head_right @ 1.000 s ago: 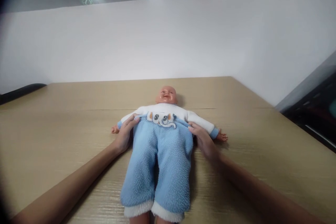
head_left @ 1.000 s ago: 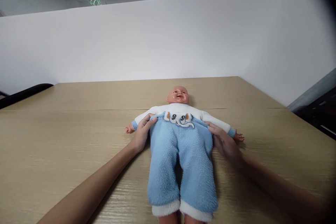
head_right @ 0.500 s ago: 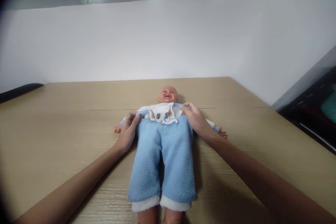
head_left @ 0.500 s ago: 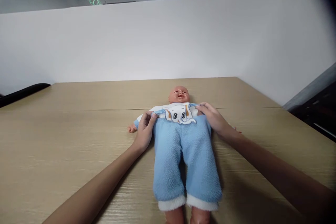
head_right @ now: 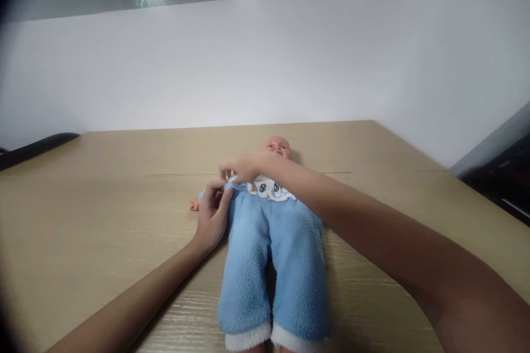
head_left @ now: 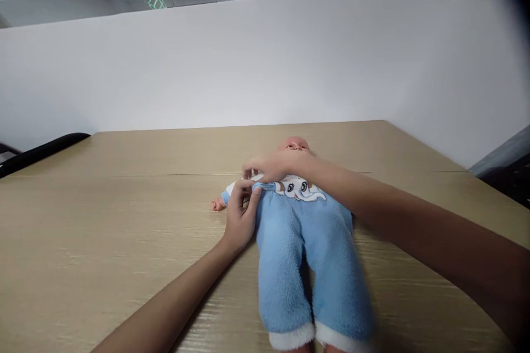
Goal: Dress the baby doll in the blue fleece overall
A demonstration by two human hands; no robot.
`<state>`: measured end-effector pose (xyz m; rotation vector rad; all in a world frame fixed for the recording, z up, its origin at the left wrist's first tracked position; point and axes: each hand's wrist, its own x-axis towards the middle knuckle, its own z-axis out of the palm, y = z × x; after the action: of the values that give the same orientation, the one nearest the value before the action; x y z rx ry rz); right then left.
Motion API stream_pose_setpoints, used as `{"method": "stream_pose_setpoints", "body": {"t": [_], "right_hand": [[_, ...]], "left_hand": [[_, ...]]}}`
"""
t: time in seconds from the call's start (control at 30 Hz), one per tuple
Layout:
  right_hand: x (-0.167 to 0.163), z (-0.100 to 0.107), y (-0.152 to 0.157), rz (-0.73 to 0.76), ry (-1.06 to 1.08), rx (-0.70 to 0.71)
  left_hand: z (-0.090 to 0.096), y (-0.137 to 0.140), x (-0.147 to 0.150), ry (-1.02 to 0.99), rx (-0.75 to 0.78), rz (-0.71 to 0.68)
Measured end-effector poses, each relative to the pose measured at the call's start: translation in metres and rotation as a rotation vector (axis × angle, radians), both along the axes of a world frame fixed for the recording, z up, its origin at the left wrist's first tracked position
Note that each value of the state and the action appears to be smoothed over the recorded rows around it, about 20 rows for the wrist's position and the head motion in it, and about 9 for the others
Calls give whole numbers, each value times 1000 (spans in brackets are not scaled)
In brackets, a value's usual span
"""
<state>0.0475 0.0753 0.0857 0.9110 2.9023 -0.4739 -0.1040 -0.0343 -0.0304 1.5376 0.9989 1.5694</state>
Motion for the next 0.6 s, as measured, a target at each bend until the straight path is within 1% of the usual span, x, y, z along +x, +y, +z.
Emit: {"method": "stream_pose_setpoints", "body": {"t": [0.07,0.17,0.27,0.33,0.43,0.47,0.53,0.6], "right_hand": [[-18,-5,5,76,-64,53],[-40,-10,3,102,-74,98],[-43,-8,-1,97,-85,145],[-33,-5,-1,48,-43,188],[-6,-4,1,-51,182,235],[5,-4,1,-78,280,223],[24,-6,-1,-121,435,135],[39,-8,-5,-159,529,32]], "left_hand": [[0,0,0,23,29,15],[2,-1,0,28,54,25],[2,-2,1,18,51,30],[1,-4,1,9,32,19],[0,-6,1,-10,10,-9],[-1,-7,1,-8,12,-13],[-1,-7,0,20,47,-3],[-1,-8,-2,89,141,31]]}}
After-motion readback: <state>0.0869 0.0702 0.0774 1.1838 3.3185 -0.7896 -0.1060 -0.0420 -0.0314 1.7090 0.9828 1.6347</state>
